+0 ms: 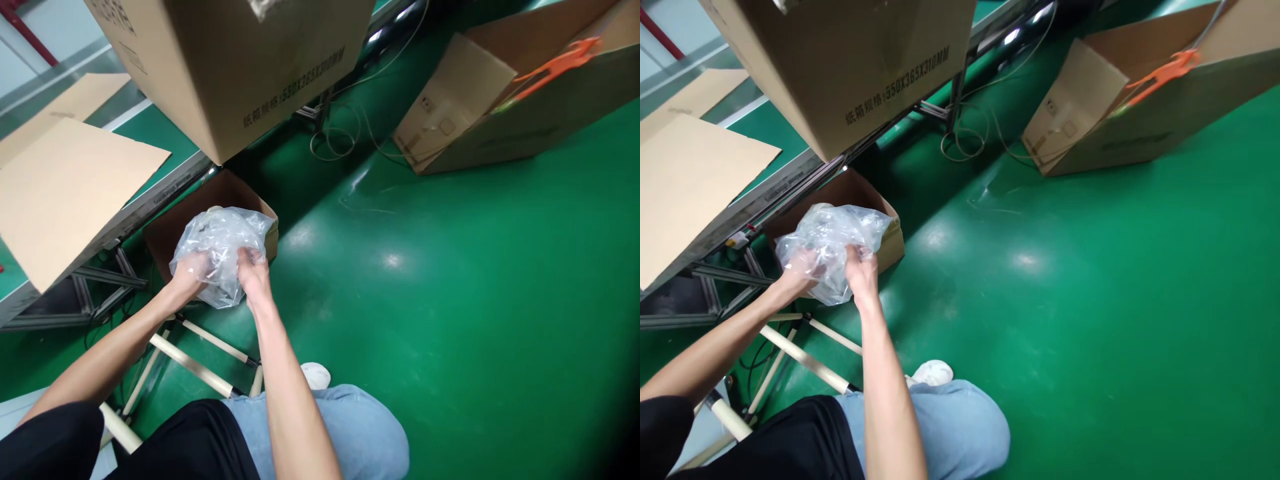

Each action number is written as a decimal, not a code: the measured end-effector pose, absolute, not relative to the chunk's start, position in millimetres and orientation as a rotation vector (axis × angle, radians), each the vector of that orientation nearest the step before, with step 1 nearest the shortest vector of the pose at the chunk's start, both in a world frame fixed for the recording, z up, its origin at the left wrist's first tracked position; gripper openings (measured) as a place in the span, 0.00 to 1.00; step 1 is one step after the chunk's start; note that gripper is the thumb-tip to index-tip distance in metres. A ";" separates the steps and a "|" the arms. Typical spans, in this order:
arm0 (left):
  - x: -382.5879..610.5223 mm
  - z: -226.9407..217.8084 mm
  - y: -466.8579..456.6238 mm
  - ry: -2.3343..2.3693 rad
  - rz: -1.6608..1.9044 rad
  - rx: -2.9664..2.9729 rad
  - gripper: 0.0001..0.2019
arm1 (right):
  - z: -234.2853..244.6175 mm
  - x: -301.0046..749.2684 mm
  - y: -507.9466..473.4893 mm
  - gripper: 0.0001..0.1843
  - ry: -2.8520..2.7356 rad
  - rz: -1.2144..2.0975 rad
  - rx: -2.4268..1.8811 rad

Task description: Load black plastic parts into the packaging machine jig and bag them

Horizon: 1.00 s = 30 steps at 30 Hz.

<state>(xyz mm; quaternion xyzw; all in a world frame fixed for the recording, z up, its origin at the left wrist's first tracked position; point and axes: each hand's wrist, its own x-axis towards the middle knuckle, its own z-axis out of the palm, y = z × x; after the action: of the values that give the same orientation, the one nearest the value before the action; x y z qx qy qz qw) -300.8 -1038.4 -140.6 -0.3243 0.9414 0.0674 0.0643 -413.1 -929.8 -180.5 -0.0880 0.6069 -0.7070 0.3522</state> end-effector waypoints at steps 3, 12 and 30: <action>-294.2 -120.7 -1033.7 2.847 0.141 -1.012 0.14 | -191.3 -416.3 -928.1 0.15 1.629 -1.857 -0.126; -283.9 -108.1 -1034.1 2.929 0.178 -1.189 0.13 | -211.0 -410.1 -932.8 0.20 1.669 -1.849 -0.201; -332.1 -161.0 -1037.5 2.887 0.197 -0.976 0.20 | -188.7 -404.2 -882.8 0.14 2.074 -2.278 -1.035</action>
<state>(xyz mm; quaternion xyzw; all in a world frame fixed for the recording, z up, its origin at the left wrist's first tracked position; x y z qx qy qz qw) -332.1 -1037.5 -161.0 -0.3194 0.9444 0.0644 0.0438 -404.2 -882.8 -188.7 -0.3181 0.6372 -0.6999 -0.0544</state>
